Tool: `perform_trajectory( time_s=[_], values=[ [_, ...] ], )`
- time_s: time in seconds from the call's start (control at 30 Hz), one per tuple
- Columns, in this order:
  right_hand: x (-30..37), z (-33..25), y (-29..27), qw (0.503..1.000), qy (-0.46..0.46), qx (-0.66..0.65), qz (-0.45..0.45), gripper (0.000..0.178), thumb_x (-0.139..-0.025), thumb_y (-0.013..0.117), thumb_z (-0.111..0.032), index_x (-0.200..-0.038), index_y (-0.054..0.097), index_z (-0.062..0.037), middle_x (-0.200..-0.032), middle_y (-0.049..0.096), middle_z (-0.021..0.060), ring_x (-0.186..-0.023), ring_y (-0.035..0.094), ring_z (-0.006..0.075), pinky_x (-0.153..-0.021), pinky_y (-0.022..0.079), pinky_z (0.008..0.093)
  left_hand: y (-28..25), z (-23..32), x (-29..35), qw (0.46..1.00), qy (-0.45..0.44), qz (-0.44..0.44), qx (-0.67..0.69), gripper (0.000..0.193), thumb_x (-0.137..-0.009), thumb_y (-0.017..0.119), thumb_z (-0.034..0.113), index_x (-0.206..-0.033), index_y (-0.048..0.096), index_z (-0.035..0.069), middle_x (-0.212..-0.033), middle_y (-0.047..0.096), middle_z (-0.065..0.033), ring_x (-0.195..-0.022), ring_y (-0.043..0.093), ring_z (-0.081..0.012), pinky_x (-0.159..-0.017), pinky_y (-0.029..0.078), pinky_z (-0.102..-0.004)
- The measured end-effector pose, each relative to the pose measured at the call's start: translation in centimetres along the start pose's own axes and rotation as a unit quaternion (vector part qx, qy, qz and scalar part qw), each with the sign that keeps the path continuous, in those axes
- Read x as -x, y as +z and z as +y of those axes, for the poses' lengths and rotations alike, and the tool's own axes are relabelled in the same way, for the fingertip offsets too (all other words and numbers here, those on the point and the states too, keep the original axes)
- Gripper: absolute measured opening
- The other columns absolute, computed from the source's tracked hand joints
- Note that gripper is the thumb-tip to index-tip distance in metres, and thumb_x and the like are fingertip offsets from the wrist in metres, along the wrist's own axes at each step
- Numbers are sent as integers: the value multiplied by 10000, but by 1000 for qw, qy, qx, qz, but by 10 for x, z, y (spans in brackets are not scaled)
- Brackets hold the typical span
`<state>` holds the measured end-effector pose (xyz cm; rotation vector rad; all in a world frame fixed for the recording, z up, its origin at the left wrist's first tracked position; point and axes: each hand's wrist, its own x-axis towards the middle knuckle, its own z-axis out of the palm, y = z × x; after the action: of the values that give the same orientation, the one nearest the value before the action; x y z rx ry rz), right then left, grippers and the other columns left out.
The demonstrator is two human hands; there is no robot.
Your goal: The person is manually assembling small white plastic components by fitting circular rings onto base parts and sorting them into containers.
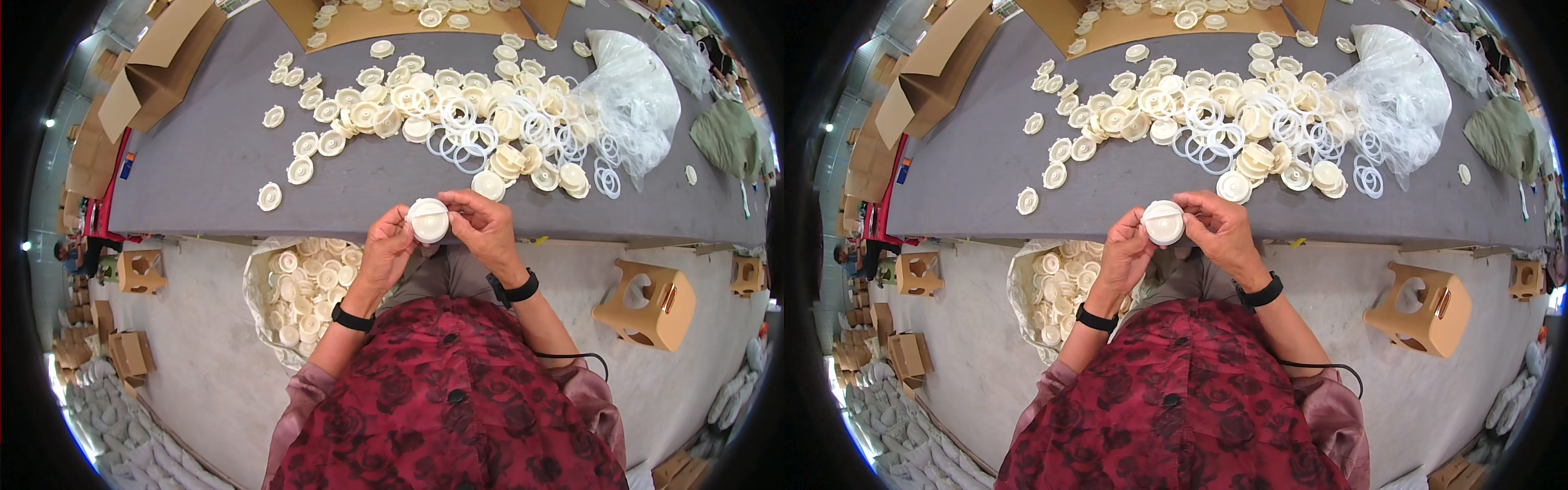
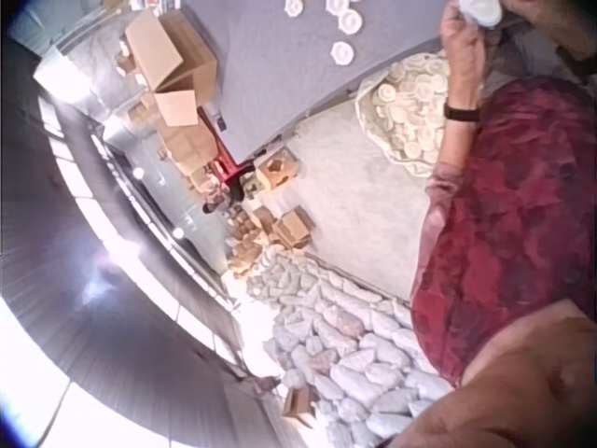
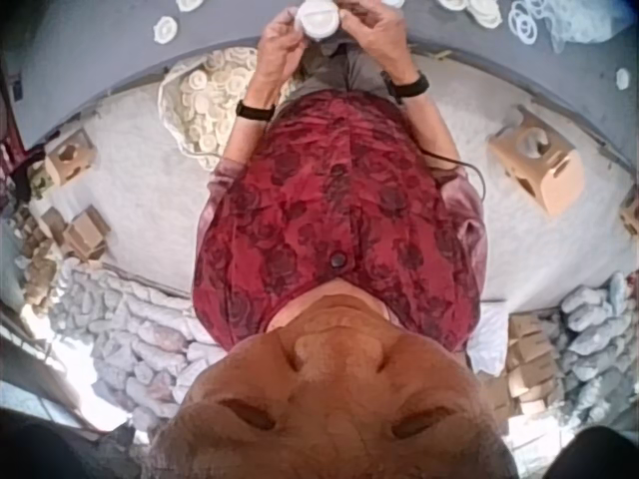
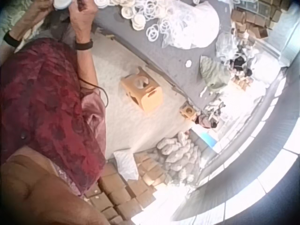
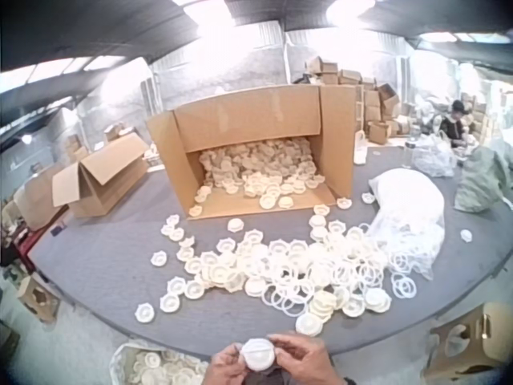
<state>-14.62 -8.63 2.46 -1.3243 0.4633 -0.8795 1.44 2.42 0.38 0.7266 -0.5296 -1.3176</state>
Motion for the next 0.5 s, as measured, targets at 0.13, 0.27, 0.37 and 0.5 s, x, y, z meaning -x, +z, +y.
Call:
perform_trajectory(
  time_s=[0.13, 0.27, 0.37, 0.5],
  values=[
    [3, -3, -7, 998, 7, 32, -53, 237, -923, 623, -11, -1152, 660, 36, -1016, 678, 70, -922, 652, 103, -764, 551, 237, 13, 16, 2, 1000, 2, 0, -28, 257, -963, 640, 181, -1144, 569, 13, -1062, 660, -52, -925, 619, -123, -802, 499, -287],
    [4, -3, -10, 996, 70, -10, -57, 172, -934, 630, -31, -1087, 676, 33, -925, 693, 46, -799, 658, 79, -720, 555, 227, 8, 16, 5, 995, -20, -17, -94, 284, -959, 630, 165, -1184, 578, 0, -1016, 674, -47, -895, 628, -106, -794, 497, -271],
    [3, -9, -10, 993, 89, 15, -71, 127, -938, 643, -54, -1031, 685, 23, -838, 681, 9, -725, 629, 49, -658, 529, 205, 8, 14, 6, 992, -19, -11, -127, 256, -958, 622, 145, -1165, 606, -4, -1003, 679, -40, -897, 623, -88, -811, 484, -250],
    [2, -4, -11, 988, 108, 34, -102, 114, -938, 652, -69, -998, 690, 20, -823, 671, -5, -695, 599, 33, -610, 488, 191, 5, 15, 6, 989, -43, -10, -141, 278, -932, 680, 172, -1131, 629, -16, -1033, 678, -48, -937, 627, -128, -901, 468, -290]
  ],
)
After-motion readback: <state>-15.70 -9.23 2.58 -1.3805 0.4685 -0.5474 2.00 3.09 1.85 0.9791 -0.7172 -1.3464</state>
